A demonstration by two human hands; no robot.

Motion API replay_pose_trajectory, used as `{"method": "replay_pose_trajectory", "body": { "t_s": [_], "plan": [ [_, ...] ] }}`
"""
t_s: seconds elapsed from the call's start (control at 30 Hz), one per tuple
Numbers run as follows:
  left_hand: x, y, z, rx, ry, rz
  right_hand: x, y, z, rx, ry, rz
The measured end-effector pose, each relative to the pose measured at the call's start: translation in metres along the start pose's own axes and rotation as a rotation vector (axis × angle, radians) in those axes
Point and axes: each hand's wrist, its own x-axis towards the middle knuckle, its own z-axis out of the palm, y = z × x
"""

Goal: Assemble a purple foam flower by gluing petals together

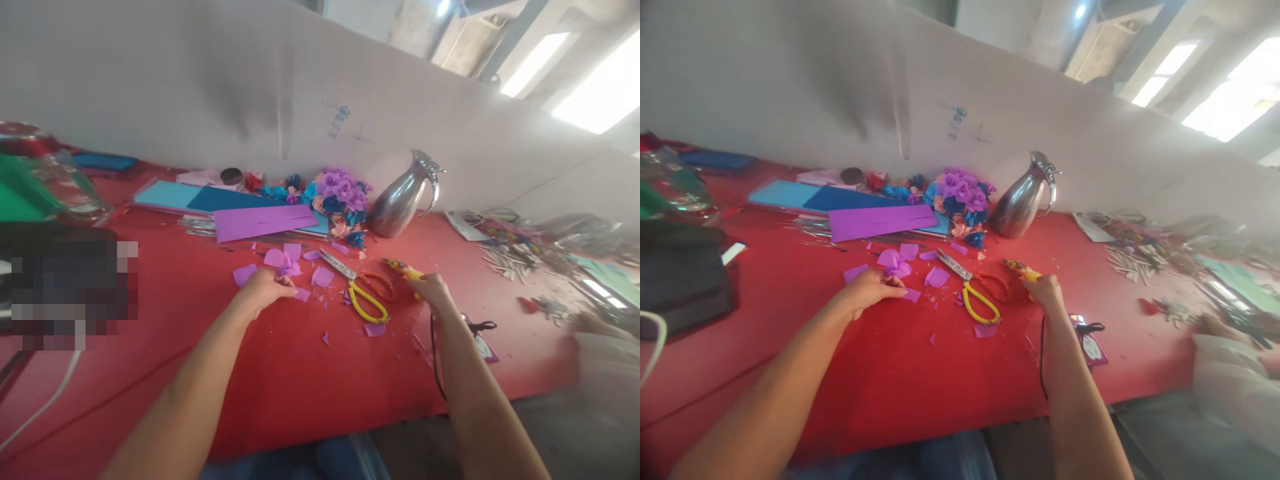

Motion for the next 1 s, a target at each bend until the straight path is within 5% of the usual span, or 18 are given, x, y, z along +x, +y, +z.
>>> {"method": "replay_pose_trajectory", "body": {
  "t_s": [0.17,0.3,0.43,0.67,1.0],
  "plan": [
    [-0.003,0.002,-0.001,0.047,-0.010,-0.008,-0.024,-0.009,-0.009,0.426,-0.176,-0.071],
    [-0.003,0.002,0.000,0.012,-0.011,-0.015,-0.066,-0.031,-0.014,0.891,-0.442,-0.103],
    [0.000,-0.002,0.003,-0.042,0.001,-0.013,-0.105,-0.058,-0.008,0.727,-0.648,-0.254],
    [0.004,-0.008,0.005,-0.026,0.015,0.009,-0.129,-0.084,0.018,0.391,-0.497,-0.598],
    [0.004,-0.006,0.004,0.175,-0.014,0.053,-0.131,-0.096,0.015,0.282,-0.556,-0.607]
  ]
}}
